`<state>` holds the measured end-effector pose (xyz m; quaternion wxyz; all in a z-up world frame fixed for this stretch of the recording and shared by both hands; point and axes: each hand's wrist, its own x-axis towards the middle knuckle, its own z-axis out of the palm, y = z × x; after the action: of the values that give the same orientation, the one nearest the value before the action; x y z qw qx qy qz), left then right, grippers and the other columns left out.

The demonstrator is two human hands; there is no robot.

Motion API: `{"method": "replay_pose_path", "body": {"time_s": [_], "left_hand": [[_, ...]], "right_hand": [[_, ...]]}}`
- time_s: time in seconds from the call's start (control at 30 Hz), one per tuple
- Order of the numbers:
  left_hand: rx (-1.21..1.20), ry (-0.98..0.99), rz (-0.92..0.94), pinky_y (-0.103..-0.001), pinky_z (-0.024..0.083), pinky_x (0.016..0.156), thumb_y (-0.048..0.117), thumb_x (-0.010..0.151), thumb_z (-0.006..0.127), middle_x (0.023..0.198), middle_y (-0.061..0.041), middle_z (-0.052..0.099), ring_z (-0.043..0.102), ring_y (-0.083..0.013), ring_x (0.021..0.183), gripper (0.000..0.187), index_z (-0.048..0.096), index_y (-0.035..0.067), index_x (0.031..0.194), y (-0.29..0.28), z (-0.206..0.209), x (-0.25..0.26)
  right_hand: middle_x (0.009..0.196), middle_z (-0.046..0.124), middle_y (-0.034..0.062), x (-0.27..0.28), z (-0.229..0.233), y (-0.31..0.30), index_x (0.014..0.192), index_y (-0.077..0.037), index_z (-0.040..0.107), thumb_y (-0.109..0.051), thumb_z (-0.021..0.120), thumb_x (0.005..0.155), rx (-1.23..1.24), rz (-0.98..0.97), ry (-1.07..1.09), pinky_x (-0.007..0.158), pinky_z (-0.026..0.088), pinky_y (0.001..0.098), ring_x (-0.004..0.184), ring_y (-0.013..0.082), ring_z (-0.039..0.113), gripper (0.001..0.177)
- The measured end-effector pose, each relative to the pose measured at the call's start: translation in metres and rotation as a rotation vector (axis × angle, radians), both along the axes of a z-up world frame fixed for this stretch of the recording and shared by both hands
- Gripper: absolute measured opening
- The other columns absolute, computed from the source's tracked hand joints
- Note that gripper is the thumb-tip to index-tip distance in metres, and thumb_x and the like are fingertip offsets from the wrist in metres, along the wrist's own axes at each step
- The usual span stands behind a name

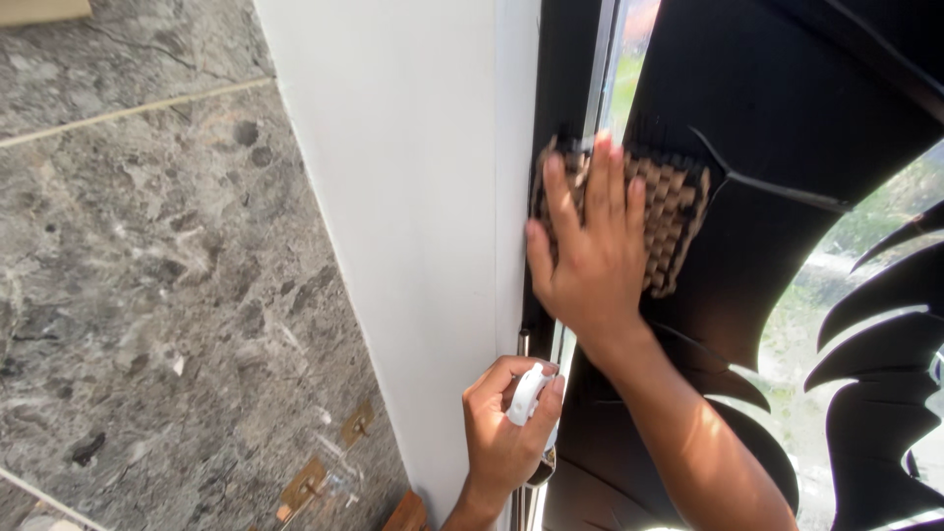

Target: The person cleans a black decorative panel on a glass door by spraying liquid and wiping the surface with a cloth.

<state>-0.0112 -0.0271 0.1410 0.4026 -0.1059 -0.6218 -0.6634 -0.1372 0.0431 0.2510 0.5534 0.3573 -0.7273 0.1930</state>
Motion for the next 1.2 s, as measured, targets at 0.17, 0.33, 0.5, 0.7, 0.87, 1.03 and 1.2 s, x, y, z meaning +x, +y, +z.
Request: {"method": "replay_pose_path", "body": {"time_s": [0.17,0.33,0.5,0.7,0.87,1.03,1.2], "left_hand": [[-0.008,0.034,0.029,-0.019,0.048,0.055,0.01,0.091,0.075,0.073,-0.001,0.069,0.06,-0.0019,0.063,0.013,0.071,-0.001,0.096,-0.002,0.023,-0.003],[-0.039,0.051,0.042,-0.019,0.045,0.051,0.011,0.09,0.075,0.068,0.0,0.067,0.058,-0.0017,0.058,0.013,0.07,0.0,0.095,-0.005,0.043,0.0],[-0.041,0.061,0.059,-0.02,0.046,0.051,0.014,0.089,0.076,0.068,0.0,0.068,0.058,-0.0027,0.058,0.014,0.07,0.001,0.092,-0.003,0.049,0.001],[-0.052,0.023,0.055,-0.021,0.047,0.051,0.015,0.089,0.075,0.065,-0.001,0.068,0.06,-0.0049,0.056,0.014,0.071,0.002,0.09,0.007,0.045,-0.001],[0.012,-0.018,-0.01,-0.022,0.049,0.054,0.014,0.088,0.075,0.066,-0.002,0.068,0.062,-0.0057,0.058,0.013,0.072,0.002,0.09,0.017,0.042,0.0],[0.022,-0.02,-0.031,-0.022,0.052,0.055,0.013,0.089,0.075,0.067,-0.002,0.069,0.065,-0.0065,0.059,0.012,0.071,0.001,0.091,0.027,0.031,-0.004],[-0.053,-0.042,-0.022,-0.022,0.052,0.054,0.011,0.09,0.075,0.069,-0.004,0.07,0.065,-0.0068,0.059,0.011,0.071,0.001,0.093,0.032,0.017,-0.006]], "right_hand": [[0.163,0.029,0.0308,0.001,-0.064,0.005,0.155,-0.009,0.047,-0.032,0.061,0.102,0.041,-0.026,0.003,0.125,0.018,0.0546,0.155,0.04,0.024,0.06],[0.162,0.034,0.0298,-0.002,-0.072,0.011,0.154,-0.011,0.048,-0.035,0.063,0.1,0.074,-0.033,0.05,0.125,0.021,0.053,0.153,0.0398,0.029,0.061],[0.161,0.034,0.0293,0.008,-0.004,0.008,0.154,-0.012,0.048,-0.031,0.061,0.1,0.014,-0.015,0.072,0.124,0.023,0.0529,0.153,0.0398,0.032,0.058],[0.163,0.031,0.0318,0.012,0.087,0.002,0.158,-0.008,0.044,-0.023,0.058,0.102,-0.029,0.002,0.18,0.126,0.024,0.0562,0.154,0.0437,0.031,0.06],[0.164,0.032,0.0306,0.017,0.094,0.006,0.158,-0.009,0.047,-0.026,0.059,0.103,-0.032,0.024,0.173,0.127,0.023,0.0557,0.155,0.0418,0.03,0.058],[0.164,0.037,0.0228,0.014,0.056,0.026,0.155,-0.016,0.05,-0.036,0.057,0.103,0.062,0.009,0.099,0.126,0.022,0.0527,0.154,0.0347,0.032,0.057],[0.167,0.042,0.0041,0.003,0.043,0.066,0.159,-0.026,0.054,-0.056,0.055,0.108,0.175,-0.201,0.134,0.119,0.012,0.0656,0.155,0.0255,0.033,0.059]]}}
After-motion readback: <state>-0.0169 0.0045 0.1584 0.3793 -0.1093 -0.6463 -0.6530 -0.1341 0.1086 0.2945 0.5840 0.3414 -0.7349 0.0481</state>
